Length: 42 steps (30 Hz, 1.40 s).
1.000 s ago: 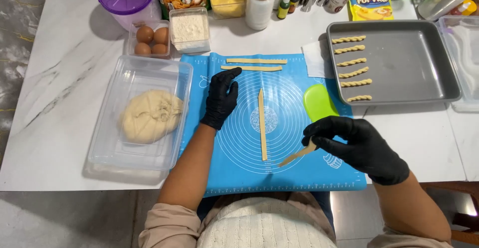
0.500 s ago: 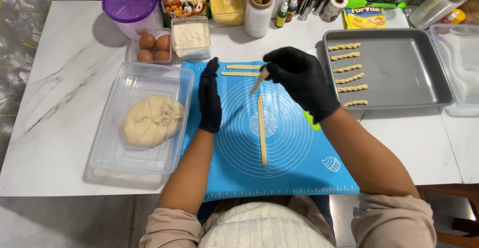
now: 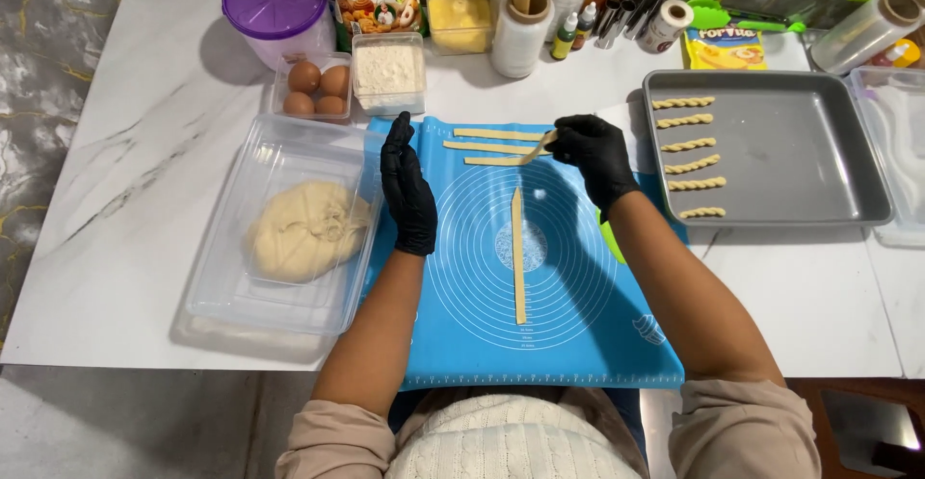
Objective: Rolling thin strips of dough around a skewer to create spiral-shaped pastry sticks and arranging them on a baking tray.
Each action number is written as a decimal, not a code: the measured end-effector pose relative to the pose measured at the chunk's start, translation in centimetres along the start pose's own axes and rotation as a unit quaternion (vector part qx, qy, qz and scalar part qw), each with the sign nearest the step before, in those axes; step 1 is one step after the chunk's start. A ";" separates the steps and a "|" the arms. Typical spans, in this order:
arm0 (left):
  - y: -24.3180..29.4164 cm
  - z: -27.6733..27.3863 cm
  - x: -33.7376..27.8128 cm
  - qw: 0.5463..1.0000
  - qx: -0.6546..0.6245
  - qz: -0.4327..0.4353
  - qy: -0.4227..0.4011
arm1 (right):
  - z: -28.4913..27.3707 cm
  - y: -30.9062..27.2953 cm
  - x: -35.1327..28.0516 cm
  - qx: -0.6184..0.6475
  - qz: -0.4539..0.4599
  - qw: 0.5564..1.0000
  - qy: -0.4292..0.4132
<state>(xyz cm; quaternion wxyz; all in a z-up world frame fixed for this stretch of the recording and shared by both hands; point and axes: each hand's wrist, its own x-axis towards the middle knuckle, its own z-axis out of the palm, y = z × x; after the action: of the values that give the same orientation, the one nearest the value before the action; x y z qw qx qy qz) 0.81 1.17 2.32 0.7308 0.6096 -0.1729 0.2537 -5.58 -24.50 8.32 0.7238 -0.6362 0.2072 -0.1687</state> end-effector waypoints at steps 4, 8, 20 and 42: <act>1.2 0.4 -0.2 1.000 -0.010 -0.005 -0.017 | -3.9 3.9 1.8 -0.025 0.015 0.999 0.030; 2.5 0.7 -0.3 0.999 0.041 -0.026 -0.012 | -5.4 4.3 1.4 -0.155 -0.005 0.987 0.041; 3.2 1.0 -0.5 0.994 0.099 -0.040 -0.033 | -1.8 1.2 -3.3 -0.475 -0.198 0.858 -0.012; 2.8 1.6 -1.9 0.975 0.133 0.027 -0.175 | 0.6 3.9 -5.6 -0.411 -0.193 0.870 -0.191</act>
<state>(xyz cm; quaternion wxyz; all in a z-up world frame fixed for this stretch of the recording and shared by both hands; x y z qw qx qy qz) -2.28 -0.36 3.81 0.5944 0.7317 -0.2789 0.1831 -10.15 -20.63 4.96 0.3757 -0.9232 -0.0113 -0.0798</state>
